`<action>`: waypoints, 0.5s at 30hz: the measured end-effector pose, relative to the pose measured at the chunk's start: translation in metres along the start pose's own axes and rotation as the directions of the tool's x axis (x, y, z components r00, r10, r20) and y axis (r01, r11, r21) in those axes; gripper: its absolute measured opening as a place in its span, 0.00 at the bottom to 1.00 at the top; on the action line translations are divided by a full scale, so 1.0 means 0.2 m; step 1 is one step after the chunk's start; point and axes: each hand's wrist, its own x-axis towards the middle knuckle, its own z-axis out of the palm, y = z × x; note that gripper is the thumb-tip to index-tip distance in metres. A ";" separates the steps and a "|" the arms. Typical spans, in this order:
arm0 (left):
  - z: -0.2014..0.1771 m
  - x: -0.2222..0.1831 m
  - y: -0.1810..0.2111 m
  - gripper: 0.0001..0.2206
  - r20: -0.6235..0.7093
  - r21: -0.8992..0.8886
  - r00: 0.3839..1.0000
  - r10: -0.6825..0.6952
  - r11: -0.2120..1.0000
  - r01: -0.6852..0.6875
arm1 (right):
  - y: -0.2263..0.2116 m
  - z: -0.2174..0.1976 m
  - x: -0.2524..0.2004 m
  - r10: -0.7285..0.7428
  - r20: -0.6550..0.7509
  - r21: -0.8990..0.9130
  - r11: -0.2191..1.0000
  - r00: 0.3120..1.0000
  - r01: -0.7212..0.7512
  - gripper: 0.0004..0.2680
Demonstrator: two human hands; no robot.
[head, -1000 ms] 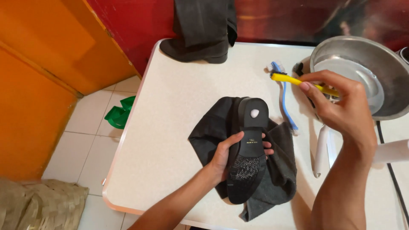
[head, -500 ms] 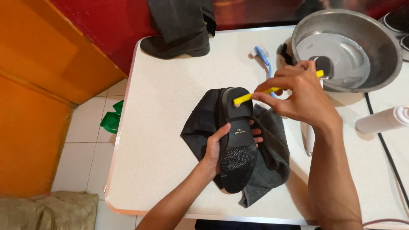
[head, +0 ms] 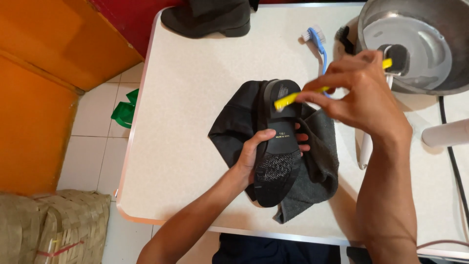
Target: Cleaning the sole and heel of a black boot using a brush, cleaning solution, and a cloth.
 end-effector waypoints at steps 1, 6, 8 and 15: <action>0.00 0.00 0.00 0.28 -0.005 -0.003 1.000 -0.008 1.000 0.008 | 0.03 0.02 -0.01 0.009 0.002 0.003 1.000 1.000 -0.009 0.09; 0.00 0.00 -0.01 0.29 -0.013 -0.062 1.000 -0.018 0.998 0.017 | 0.02 0.03 -0.02 -0.001 0.043 0.005 1.000 0.999 0.000 0.07; -0.01 0.01 0.00 0.29 0.007 -0.030 1.000 -0.002 1.000 0.002 | 0.05 0.05 -0.02 -0.015 -0.086 -0.067 0.998 0.996 0.009 0.07; -0.01 0.00 0.00 0.27 0.032 0.001 0.999 0.019 1.000 -0.019 | 0.02 0.03 -0.02 0.006 -0.059 -0.083 0.996 0.998 -0.011 0.09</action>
